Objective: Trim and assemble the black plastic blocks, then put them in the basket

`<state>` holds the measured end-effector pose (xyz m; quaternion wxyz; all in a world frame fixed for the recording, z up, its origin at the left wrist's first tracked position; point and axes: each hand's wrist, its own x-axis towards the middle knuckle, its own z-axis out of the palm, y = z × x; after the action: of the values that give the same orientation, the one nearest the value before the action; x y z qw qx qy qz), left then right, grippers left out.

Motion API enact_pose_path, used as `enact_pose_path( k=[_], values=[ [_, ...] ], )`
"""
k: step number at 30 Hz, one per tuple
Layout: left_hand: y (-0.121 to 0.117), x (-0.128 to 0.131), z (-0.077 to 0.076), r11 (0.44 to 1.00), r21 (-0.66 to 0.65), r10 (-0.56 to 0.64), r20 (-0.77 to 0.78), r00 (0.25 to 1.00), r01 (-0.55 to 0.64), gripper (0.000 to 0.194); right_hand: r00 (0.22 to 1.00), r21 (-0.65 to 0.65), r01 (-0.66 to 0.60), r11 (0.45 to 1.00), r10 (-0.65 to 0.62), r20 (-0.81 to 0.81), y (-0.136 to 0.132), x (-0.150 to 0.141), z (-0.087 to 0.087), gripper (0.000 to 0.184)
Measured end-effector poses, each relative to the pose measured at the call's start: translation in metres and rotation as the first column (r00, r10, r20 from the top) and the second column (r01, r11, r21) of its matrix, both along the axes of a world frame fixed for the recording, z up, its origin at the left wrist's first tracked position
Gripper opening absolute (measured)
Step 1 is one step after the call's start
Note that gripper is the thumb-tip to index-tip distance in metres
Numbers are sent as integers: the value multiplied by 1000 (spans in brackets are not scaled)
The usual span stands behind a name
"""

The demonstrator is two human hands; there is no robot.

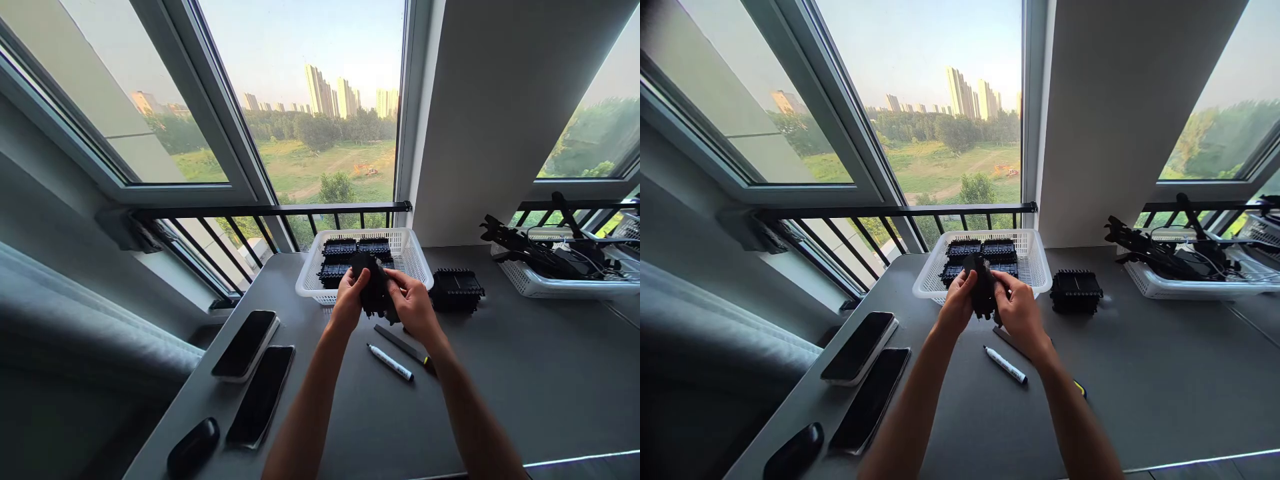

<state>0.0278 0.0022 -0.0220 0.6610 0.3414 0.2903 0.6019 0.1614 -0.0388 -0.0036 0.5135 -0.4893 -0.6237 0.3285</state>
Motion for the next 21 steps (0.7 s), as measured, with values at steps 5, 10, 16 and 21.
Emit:
enact_pose_path(
  k=[5,10,16,21],
  values=[
    [-1,-7,5,996,0,85,-69,994,-85,57,998,6,41,999,-41,38,6,10,-2,39],
    [0,-15,6,987,23,160,-127,979,-158,50,989,53,126,991,-129,72,8,17,-1,41],
    [2,-20,7,985,21,173,-143,974,-172,50,994,19,-11,1000,8,111,6,21,1,38],
    [-2,-19,12,990,30,139,-164,977,-136,51,982,76,15,997,-29,187,2,24,5,31]
  ],
)
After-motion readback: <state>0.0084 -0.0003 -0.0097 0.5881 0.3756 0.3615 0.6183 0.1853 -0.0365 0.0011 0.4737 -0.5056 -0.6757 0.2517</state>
